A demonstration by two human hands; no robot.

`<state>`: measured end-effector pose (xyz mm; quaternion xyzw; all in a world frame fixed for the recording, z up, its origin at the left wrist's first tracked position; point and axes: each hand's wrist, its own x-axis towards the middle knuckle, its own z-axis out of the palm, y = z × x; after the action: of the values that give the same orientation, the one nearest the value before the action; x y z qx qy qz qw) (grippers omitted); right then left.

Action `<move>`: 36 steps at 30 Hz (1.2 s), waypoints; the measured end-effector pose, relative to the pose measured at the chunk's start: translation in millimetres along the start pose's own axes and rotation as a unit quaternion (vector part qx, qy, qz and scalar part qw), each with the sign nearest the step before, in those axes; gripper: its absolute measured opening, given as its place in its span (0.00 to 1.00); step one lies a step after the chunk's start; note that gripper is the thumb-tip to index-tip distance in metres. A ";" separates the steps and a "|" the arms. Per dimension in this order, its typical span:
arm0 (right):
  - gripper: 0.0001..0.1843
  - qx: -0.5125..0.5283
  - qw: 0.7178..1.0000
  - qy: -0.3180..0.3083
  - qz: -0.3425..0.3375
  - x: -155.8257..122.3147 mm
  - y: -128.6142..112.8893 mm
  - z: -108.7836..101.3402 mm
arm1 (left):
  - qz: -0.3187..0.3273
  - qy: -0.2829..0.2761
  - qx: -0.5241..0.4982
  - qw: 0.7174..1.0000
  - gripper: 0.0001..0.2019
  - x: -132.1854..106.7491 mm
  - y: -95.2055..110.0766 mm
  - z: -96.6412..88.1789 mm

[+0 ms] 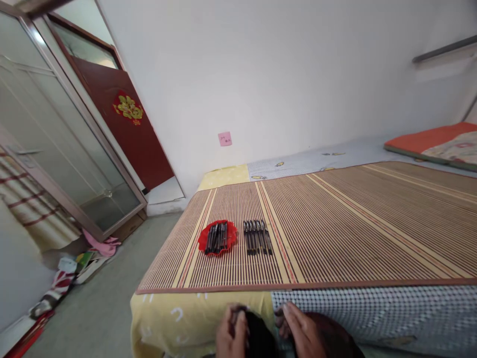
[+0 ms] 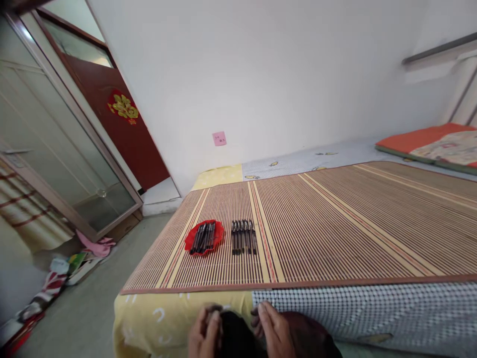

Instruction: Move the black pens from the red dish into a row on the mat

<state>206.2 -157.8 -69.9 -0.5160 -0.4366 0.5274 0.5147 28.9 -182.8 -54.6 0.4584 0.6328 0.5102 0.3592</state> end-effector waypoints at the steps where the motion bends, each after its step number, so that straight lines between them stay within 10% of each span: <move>1: 0.32 0.002 1.000 -0.013 0.000 1.8 0.3 1.6 | 0.037 0.047 0.020 0.998 0.23 12.9 10.8 -13.7; 8: 0.30 0.027 0.998 -0.059 -0.006 11.4 6.4 -1.6 | 0.168 0.149 0.258 0.940 0.13 122.3 63.2 -77.2; 18: 0.29 0.062 0.996 -0.060 0.002 12.4 1.7 -1.0 | 0.118 0.098 0.458 0.876 0.10 235.3 80.4 -48.6; 30: 0.31 0.089 0.993 -0.077 0.012 13.3 -4.2 -2.7 | 0.091 0.129 0.409 0.899 0.07 238.3 97.6 -21.9; 36: 0.30 0.098 0.992 -0.077 0.008 15.5 -3.9 -2.1 | 0.113 0.077 0.234 0.963 0.11 155.1 103.8 -2.8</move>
<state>209.6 -142.2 -67.7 -0.4248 -0.4170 0.6098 0.5232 -1.4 -30.7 49.2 0.5577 0.7046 0.4184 0.1322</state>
